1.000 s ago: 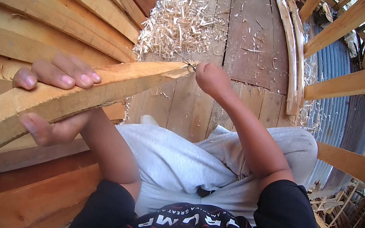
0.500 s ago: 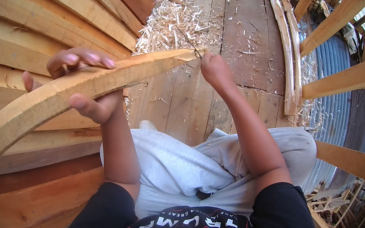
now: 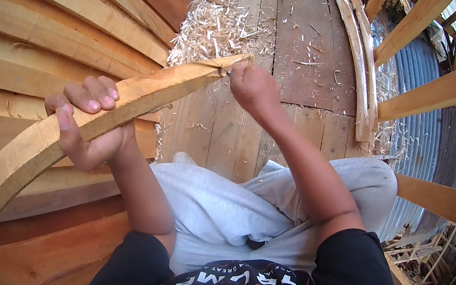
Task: The person carves a curved wooden piece using a knife, removing bark and shaping the surface. The person holds the wood with the left hand and uses the knife with the right hand to shave off material, producing wood shavings.
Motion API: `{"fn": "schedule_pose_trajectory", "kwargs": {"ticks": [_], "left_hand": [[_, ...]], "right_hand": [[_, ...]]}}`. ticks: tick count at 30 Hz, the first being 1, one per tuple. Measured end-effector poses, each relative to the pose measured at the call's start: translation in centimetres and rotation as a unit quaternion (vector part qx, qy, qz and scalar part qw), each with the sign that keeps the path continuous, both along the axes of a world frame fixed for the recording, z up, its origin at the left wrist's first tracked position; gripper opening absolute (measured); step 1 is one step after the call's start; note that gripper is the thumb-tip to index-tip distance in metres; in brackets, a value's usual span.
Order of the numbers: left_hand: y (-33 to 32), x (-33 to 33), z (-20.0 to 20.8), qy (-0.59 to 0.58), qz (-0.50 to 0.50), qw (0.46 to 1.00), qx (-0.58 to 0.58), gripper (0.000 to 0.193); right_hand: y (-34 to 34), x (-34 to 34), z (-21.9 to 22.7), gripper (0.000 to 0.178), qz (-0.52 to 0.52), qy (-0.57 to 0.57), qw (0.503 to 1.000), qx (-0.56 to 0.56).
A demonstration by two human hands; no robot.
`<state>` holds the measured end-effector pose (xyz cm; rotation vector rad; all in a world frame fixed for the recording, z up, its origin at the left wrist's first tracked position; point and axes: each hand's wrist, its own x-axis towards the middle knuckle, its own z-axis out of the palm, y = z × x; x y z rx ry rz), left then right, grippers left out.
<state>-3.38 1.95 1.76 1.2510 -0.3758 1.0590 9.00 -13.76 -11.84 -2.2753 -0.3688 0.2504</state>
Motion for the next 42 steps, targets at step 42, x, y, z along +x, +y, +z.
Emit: {"fn": "schedule_pose_trajectory", "kwargs": {"ticks": [42], "left_hand": [[0.4, 0.2, -0.6, -0.044, -0.082, 0.996, 0.0, 0.017]], "right_hand": [[-1.2, 1.8, -4.7, 0.058, -0.049, -0.01, 0.996, -0.067]]}}
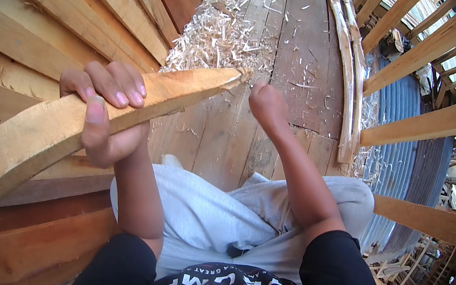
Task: The person carves a curved wooden piece using a knife, removing bark and shaping the surface. The person holds the wood with the left hand and uses the knife with the right hand to shave off material, producing wood shavings.
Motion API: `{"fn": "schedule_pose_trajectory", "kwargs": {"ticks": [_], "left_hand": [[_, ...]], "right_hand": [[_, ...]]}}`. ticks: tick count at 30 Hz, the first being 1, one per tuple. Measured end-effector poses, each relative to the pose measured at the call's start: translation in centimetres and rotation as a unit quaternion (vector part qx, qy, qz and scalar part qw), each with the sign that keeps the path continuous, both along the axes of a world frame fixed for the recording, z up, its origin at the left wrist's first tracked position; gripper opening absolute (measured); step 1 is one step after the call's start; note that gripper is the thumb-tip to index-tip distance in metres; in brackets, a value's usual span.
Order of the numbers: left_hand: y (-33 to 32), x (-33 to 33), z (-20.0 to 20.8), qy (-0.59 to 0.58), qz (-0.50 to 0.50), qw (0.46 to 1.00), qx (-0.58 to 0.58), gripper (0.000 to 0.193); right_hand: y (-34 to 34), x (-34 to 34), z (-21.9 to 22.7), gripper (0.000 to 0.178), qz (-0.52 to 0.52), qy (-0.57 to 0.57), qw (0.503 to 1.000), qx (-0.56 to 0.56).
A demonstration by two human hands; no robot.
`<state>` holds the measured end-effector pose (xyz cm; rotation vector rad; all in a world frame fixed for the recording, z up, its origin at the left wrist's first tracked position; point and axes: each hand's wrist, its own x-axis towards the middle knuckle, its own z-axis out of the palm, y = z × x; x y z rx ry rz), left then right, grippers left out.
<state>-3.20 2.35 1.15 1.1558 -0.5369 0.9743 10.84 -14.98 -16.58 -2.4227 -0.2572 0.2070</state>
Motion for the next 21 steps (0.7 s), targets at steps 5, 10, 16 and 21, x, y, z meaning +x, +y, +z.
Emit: {"fn": "schedule_pose_trajectory", "kwargs": {"ticks": [5, 10, 16, 21], "left_hand": [[0.2, -0.7, 0.1, 0.001, 0.013, 1.0, -0.002, 0.018], [-0.3, -0.2, 0.2, 0.006, 0.012, 1.0, -0.015, 0.013], [-0.3, -0.8, 0.2, 0.017, 0.027, 0.999, -0.005, 0.01], [0.1, -0.2, 0.0, -0.005, 0.006, 1.0, -0.009, 0.018]], "right_hand": [[2.6, -3.4, 6.4, 0.057, 0.057, 0.014, 0.998, 0.039], [0.9, -0.9, 2.4, 0.048, 0.022, 0.057, 0.998, 0.013], [2.2, -3.4, 7.2, 0.052, 0.069, 0.011, 0.997, 0.022], [1.0, -1.1, 2.3, 0.056, 0.027, 0.017, 0.999, 0.028]]}}
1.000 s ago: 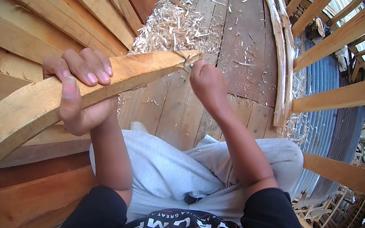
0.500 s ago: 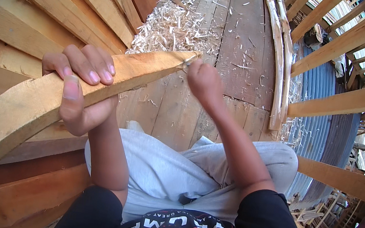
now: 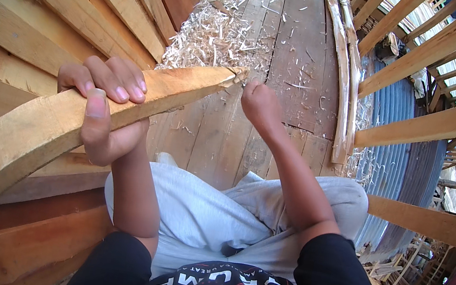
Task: The person carves a curved wooden piece using a knife, removing bark and shaping the surface. The person holds the wood with the left hand and uses the knife with the right hand to shave off material, producing wood shavings.
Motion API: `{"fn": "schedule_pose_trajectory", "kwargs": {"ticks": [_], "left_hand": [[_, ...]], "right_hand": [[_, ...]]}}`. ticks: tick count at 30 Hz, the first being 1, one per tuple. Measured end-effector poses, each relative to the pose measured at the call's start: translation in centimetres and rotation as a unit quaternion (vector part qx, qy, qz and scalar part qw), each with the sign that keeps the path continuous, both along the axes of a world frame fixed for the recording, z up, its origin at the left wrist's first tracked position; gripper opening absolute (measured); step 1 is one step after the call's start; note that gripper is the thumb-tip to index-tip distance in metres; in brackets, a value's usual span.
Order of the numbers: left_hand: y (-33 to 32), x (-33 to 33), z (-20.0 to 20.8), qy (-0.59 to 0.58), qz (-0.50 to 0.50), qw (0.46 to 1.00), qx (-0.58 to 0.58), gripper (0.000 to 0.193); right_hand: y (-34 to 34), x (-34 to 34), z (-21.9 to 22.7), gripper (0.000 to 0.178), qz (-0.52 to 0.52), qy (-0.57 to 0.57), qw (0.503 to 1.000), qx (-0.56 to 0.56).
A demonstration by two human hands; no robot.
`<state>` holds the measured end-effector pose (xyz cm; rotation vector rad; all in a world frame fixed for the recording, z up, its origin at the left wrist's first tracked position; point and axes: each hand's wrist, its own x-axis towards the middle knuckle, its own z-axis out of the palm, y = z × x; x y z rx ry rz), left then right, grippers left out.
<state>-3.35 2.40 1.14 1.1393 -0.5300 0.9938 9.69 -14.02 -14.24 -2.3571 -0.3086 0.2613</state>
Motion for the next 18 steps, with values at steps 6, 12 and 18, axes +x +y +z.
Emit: {"fn": "schedule_pose_trajectory", "kwargs": {"ticks": [6, 12, 18], "left_hand": [[-0.1, -0.3, 0.1, 0.008, -0.005, 1.0, -0.004, 0.018], [0.0, -0.6, 0.0, 0.009, 0.008, 1.0, 0.0, 0.018], [-0.1, -0.2, 0.0, 0.013, 0.012, 1.0, -0.003, 0.018]], "right_hand": [[-0.4, 0.4, -0.3, 0.053, 0.02, -0.01, 1.0, 0.005], [1.2, -1.9, 4.3, 0.049, 0.065, 0.027, 0.996, -0.053], [-0.5, 1.3, -1.7, 0.058, -0.004, -0.003, 1.0, -0.01]]}}
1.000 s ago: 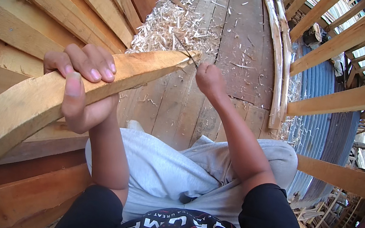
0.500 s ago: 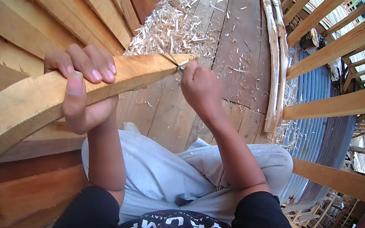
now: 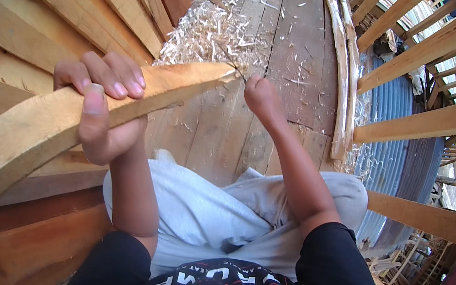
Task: The person carves a curved wooden piece using a knife, removing bark and shaping the surface. The person holds the wood with the left hand and uses the knife with the right hand to shave off material, producing wood shavings.
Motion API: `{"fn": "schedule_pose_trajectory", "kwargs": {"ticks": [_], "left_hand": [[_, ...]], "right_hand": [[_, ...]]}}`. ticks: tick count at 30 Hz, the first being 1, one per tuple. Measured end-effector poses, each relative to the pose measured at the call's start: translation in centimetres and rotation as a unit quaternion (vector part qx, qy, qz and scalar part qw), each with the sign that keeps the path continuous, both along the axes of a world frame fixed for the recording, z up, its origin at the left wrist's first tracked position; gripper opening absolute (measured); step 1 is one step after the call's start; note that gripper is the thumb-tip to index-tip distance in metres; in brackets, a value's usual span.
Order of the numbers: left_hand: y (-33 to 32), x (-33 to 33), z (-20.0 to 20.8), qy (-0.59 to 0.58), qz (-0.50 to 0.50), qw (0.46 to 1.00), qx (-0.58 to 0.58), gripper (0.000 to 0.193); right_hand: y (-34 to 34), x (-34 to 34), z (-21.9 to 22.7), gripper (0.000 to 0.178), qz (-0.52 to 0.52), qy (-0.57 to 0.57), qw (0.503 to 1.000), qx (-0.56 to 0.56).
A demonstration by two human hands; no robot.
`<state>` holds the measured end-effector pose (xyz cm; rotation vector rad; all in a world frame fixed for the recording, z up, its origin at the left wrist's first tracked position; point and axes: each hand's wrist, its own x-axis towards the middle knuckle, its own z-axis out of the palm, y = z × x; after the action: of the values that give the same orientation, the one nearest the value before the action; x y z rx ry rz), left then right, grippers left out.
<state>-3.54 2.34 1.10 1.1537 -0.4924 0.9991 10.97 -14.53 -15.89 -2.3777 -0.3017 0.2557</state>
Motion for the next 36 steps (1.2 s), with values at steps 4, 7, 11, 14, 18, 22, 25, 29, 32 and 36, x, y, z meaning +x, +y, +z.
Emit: {"fn": "schedule_pose_trajectory", "kwargs": {"ticks": [4, 7, 11, 14, 18, 22, 25, 29, 32, 36], "left_hand": [[0.2, -0.6, 0.0, -0.002, -0.002, 1.0, 0.01, 0.018], [-0.3, -0.2, -0.1, -0.001, -0.012, 1.0, -0.006, 0.018], [0.5, -0.3, 0.0, -0.005, -0.014, 1.0, 0.014, 0.018], [-0.1, -0.4, 0.0, 0.004, -0.019, 1.0, 0.0, 0.017], [0.3, 0.0, -0.3, -0.008, -0.034, 0.999, 0.014, 0.016], [-0.1, -0.5, 0.1, -0.001, -0.02, 1.0, 0.002, 0.016], [0.1, -0.1, 0.1, -0.001, -0.022, 1.0, 0.007, 0.015], [0.2, -0.4, 0.3, 0.0, -0.003, 1.0, 0.007, 0.015], [-0.5, -0.2, 0.1, 0.005, -0.017, 1.0, -0.004, 0.014], [0.2, -0.6, 0.2, 0.006, 0.027, 0.999, 0.03, 0.009]], "right_hand": [[1.9, -2.2, 4.1, 0.057, 0.037, -0.037, 0.999, 0.016], [-0.2, 0.2, -0.9, 0.046, 0.04, -0.028, 0.999, -0.018], [1.2, -1.0, 4.0, 0.049, 0.05, -0.004, 0.998, -0.034], [1.5, -0.5, 0.4, 0.058, 0.044, -0.136, 0.987, 0.076], [0.5, 0.9, -0.5, 0.058, 0.019, -0.072, 0.997, 0.003], [1.4, 0.3, 0.4, 0.057, 0.062, -0.025, 0.998, 0.014], [-0.2, 1.1, -1.2, 0.056, 0.022, -0.078, 0.997, -0.008], [1.5, -0.1, 1.9, 0.056, 0.057, -0.029, 0.998, -0.005], [-0.4, 1.3, -3.2, 0.057, -0.008, -0.085, 0.992, 0.09], [1.8, -0.9, 4.6, 0.055, 0.058, 0.0, 0.997, -0.049]]}}
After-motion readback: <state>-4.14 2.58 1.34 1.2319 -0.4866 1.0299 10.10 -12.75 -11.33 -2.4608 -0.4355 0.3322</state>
